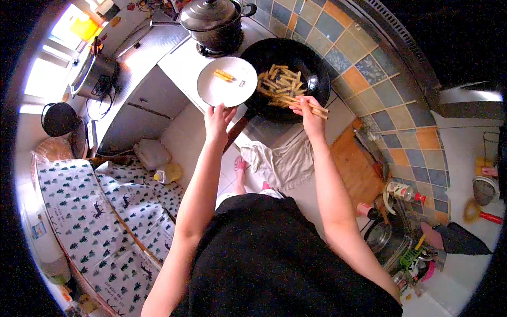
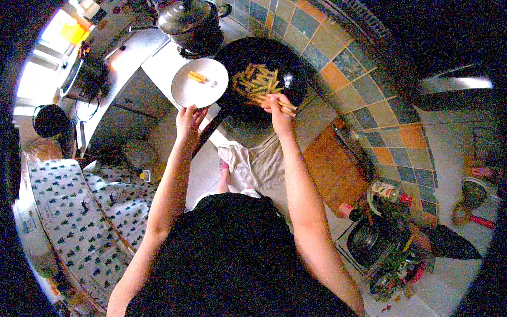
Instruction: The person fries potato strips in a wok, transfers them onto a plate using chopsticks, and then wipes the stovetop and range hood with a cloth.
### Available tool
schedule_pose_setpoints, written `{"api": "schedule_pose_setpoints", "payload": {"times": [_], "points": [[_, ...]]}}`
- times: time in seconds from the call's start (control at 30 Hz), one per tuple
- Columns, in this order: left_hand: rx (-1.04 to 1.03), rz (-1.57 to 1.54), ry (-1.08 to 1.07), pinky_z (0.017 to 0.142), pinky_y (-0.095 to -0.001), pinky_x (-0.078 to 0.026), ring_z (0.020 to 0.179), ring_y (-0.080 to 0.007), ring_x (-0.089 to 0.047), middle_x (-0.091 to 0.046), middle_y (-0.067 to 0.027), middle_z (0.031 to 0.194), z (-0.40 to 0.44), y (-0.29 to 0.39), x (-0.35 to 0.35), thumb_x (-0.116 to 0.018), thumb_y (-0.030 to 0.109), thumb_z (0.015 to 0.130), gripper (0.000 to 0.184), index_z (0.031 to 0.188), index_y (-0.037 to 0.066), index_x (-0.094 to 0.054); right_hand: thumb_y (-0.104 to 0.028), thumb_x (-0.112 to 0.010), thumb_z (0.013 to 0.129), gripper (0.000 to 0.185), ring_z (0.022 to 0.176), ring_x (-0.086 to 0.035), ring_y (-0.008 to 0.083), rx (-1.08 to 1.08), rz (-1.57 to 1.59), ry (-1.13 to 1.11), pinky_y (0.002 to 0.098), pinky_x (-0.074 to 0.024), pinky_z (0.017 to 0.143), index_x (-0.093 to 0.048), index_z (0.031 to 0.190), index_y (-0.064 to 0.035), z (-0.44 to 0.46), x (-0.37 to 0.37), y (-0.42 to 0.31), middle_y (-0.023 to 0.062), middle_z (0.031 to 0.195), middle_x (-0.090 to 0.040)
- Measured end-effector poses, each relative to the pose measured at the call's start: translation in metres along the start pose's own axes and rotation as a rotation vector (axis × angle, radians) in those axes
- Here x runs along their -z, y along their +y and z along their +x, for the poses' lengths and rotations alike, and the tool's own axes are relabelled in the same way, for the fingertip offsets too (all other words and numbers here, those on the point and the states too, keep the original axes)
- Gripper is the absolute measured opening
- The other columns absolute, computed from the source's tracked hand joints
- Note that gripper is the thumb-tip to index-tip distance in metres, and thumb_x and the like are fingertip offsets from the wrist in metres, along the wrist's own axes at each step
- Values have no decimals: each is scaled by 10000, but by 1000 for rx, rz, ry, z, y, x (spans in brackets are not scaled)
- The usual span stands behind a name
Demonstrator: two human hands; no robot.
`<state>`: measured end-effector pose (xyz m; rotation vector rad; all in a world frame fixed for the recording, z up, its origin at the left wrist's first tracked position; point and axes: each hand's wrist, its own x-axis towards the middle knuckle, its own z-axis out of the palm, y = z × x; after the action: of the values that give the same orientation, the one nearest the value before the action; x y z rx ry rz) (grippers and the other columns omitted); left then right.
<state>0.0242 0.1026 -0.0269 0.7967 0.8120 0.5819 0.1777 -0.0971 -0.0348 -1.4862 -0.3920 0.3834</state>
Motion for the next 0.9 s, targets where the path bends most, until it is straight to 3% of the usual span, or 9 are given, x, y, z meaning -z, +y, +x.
{"api": "schedule_pose_setpoints", "payload": {"times": [0.1, 0.3, 0.5, 0.53, 0.63, 0.8, 0.9], "points": [[9, 6, 3, 801, -336, -517, 938, -265, -602, -562, -146, 1031, -3, 1, 1, -464, 98, 882, 277, 1136, -3, -427, -230, -444, 942, 283, 780, -652, 201, -38, 4, 59, 242, -538, 650, -521, 975, 40, 0, -6, 1, 141, 909, -606], [-1, -15, -33, 805, -343, -518, 942, -266, -598, -547, -151, 1056, 1, -7, 0, -473, 103, 876, 278, 1128, -3, -423, -239, -439, 942, 305, 771, -658, 247, -104, 110, 118, 273, -554, 647, -518, 966, 55, 10, -5, 4, 167, 906, -611], [-1, -13, 8, 766, -334, -533, 907, -266, -603, -548, -155, 1043, 1, -5, -5, -470, 86, 871, 276, 1126, -8, -423, -251, -461, 926, 341, 795, -655, 291, -327, 286, 136, 293, -565, 665, -531, 990, 77, 12, 8, 0, 209, 914, -609], [-4, -18, 9, 761, -330, -535, 911, -266, -601, -545, -158, 1045, 2, -5, -5, -467, 82, 871, 275, 1126, -9, -422, -303, -487, 908, 332, 766, -656, 284, -343, 339, 101, 307, -562, 646, -527, 958, 23, 13, 14, 5, 178, 886, -616], [-14, -32, 14, 747, -319, -540, 917, -263, -598, -540, -164, 1050, 1, -3, -5, -459, 72, 871, 271, 1127, -11, -421, -301, -482, 906, 337, 786, -656, 275, -397, 340, 85, 297, -561, 658, -536, 973, 25, 9, 25, 1, 188, 903, -624], [-17, -49, 34, 745, -318, -542, 913, -258, -600, -542, -157, 1042, -2, 2, -8, -454, 66, 872, 265, 1124, -12, -421, -327, -481, 911, 359, 761, -658, 258, -289, 360, 200, 296, -555, 645, -542, 979, 20, -2, 26, -13, 186, 906, -631], [-44, -46, 15, 755, -322, -540, 923, -259, -596, -540, -153, 1049, -3, 3, -10, -448, 63, 874, 263, 1126, -8, -421, -243, -464, 925, 312, 815, -653, 271, -242, 290, 151, 285, -552, 695, -533, 991, 54, -6, 17, -11, 201, 917, -621]]}}
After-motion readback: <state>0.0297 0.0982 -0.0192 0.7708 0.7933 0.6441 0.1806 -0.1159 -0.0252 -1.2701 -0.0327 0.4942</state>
